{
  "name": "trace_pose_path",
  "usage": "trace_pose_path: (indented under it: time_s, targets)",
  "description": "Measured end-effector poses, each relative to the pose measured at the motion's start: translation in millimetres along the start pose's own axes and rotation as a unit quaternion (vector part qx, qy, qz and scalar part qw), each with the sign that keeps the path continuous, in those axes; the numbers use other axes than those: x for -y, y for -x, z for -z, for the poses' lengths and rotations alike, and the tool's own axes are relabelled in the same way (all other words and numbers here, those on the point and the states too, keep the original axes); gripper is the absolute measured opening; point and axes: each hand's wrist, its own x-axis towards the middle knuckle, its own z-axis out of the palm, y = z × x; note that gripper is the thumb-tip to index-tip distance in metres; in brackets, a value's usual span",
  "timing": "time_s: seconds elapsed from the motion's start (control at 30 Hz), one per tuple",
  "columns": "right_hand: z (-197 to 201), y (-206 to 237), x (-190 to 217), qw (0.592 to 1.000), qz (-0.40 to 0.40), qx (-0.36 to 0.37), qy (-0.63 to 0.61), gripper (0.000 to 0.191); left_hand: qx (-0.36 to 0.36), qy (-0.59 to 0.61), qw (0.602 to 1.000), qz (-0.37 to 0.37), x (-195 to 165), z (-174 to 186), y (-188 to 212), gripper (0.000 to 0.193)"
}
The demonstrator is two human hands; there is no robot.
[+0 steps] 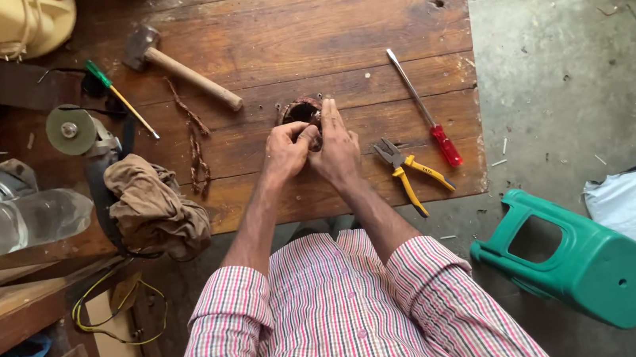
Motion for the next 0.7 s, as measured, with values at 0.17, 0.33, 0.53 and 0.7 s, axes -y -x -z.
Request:
trace_pose_path:
  time_s: [0.17,0.33,0.53,0.7]
  targets:
    - [-1,-5,2,0.997,-0.034,0.036,0.054,0.088,-0.113,-0.131,0.977,-0.125,1,-7,24,0.018]
    - [-3,-1,6,0.997,-0.047,0.040,0.053,0.098,-0.128,-0.097,0.985,-0.068,6,-7,9,0.018]
    - [-10,-7,-4,0.999,-0.025,0.006,0.048,0.095,-0.180,-0.083,0.978,-0.071,-50,-20,2,0.019]
    - [-10,-5,-7,0.999,0.026,-0.021,-0.006,0.091,-0.089,0.061,0.977,-0.185,-153,33,14,0.019]
